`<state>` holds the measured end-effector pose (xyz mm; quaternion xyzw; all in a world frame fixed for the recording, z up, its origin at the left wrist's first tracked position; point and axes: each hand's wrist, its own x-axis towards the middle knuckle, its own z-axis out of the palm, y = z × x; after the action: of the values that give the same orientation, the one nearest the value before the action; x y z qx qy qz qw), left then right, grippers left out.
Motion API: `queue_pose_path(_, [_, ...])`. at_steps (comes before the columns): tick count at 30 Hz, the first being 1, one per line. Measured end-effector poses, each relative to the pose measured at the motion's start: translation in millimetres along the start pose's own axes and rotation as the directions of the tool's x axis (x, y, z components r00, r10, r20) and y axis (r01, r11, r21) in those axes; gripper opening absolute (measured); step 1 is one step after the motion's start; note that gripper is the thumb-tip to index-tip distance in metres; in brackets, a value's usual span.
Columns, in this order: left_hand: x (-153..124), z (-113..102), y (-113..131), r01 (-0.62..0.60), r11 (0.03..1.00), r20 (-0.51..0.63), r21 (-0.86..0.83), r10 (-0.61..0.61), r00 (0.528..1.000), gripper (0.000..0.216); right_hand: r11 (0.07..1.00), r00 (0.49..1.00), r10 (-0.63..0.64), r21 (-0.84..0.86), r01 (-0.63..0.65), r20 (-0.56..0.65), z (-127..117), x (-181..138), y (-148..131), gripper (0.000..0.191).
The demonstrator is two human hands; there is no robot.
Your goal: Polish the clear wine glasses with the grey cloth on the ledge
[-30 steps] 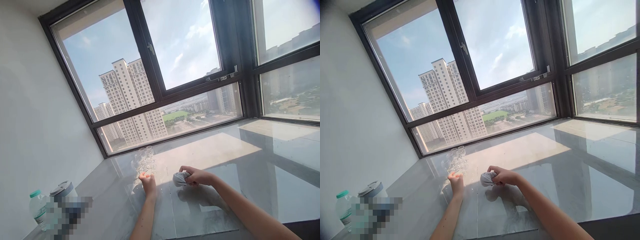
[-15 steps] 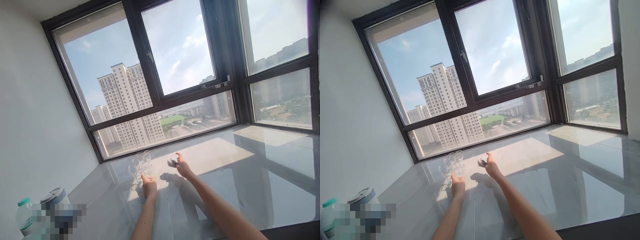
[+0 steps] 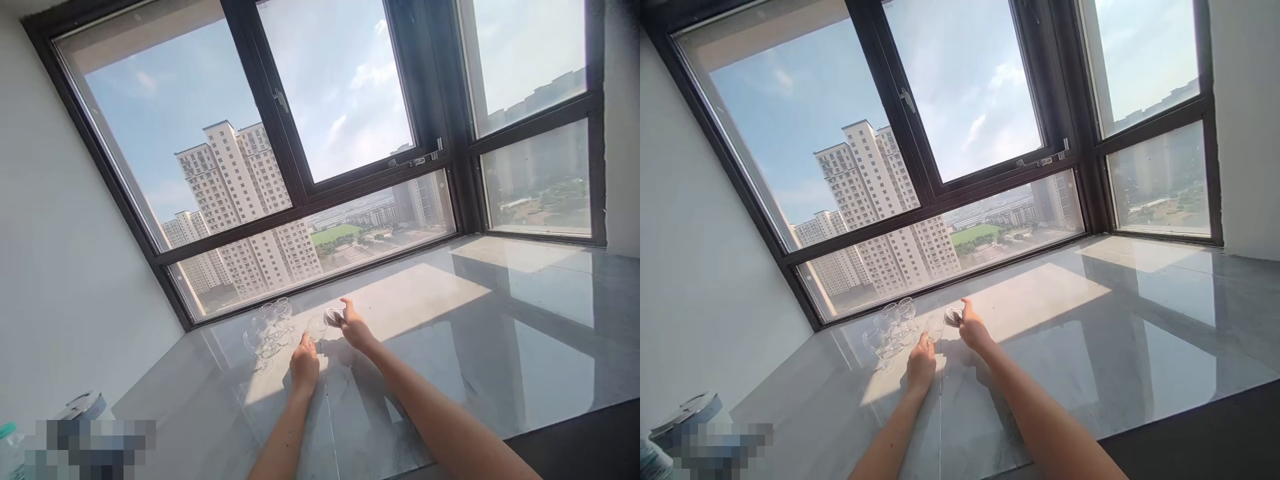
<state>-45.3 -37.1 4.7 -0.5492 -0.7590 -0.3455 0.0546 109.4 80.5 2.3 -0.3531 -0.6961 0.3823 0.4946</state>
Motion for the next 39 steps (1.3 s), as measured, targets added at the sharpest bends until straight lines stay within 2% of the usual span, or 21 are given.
queue_pose_path(4, [4.1, 2.2, 2.1, -0.041, 0.997, -0.016, 0.06, 0.042, 0.999, 0.039, 0.998, 0.999, -0.049, 0.026, 0.049, -0.004, -2.6, -4.0, -7.2, 0.066])
queue_pose_path(7, [5.7, -2.9, 1.0, 0.013, 0.992, -0.049, 0.127, -0.007, 0.999, 0.033, 0.992, 0.99, -0.129, -0.014, 0.128, -0.059, -5.9, -7.7, -16.4, 0.072])
queue_pose_path(9, [5.4, -8.6, 0.7, 0.051, 0.981, -0.089, 0.185, -0.035, 0.995, 0.03, 0.991, 0.988, -0.137, -0.012, 0.137, -0.072, -7.3, -8.8, -21.7, 0.073])
queue_pose_path(14, [4.6, -19.0, 2.4, -0.07, 0.961, -0.117, 0.269, 0.105, 0.988, 0.03, 0.991, 0.993, -0.12, 0.053, 0.121, -0.022, -6.2, -10.0, -26.6, 0.072])
queue_pose_path(19, [3.7, -17.5, 5.9, -0.118, 0.942, -0.056, 0.315, 0.142, 0.988, 0.023, 0.995, 0.992, -0.104, 0.011, 0.104, 0.069, -3.2, -19.4, -31.6, 0.067])
queue_pose_path(22, [0.7, -16.4, 10.9, -0.178, 0.93, -0.033, 0.323, 0.199, 0.979, 0.024, 0.988, 0.992, -0.111, -0.1, 0.117, 0.067, -1.2, -27.5, -38.6, 0.062])
queue_pose_path(26, [-3.9, -15.3, 18.5, -0.224, 0.913, -0.001, 0.341, 0.239, 0.971, 0.026, 0.951, 0.98, -0.194, -0.234, 0.201, 0.049, 4.1, -35.4, -46.1, 0.055])
queue_pose_path(28, [-5.3, -14.4, 20.6, -0.227, 0.906, 0.018, 0.358, 0.237, 0.971, 0.027, 0.939, 0.965, -0.255, -0.224, 0.263, 0.062, 8.2, -37.5, -48.5, 0.052])
queue_pose_path(32, [-7.1, -13.4, 21.1, -0.26, 0.897, 0.073, 0.359, 0.251, 0.965, 0.022, 0.931, 0.93, -0.342, -0.09, 0.355, 0.133, 14.3, -40.1, -53.6, 0.049])
queue_pose_path(35, [-10.1, -15.5, 21.4, -0.376, 0.885, 0.158, 0.275, 0.345, 0.925, 0.017, 0.93, 0.931, -0.335, -0.11, 0.351, 0.143, 10.1, -39.6, -57.1, 0.046])
queue_pose_path(37, [-13.0, -18.8, 21.6, -0.458, 0.868, 0.196, 0.189, 0.424, 0.884, 0.017, 0.93, 0.946, -0.31, -0.176, 0.322, 0.093, 1.0, -36.5, -56.9, 0.043])
queue_pose_path(39, [-15.4, -23.2, 20.9, -0.478, 0.869, 0.186, 0.128, 0.452, 0.872, 0.016, 0.941, 0.963, -0.27, -0.211, 0.266, 0.01, -11.4, -31.6, -54.0, 0.041])
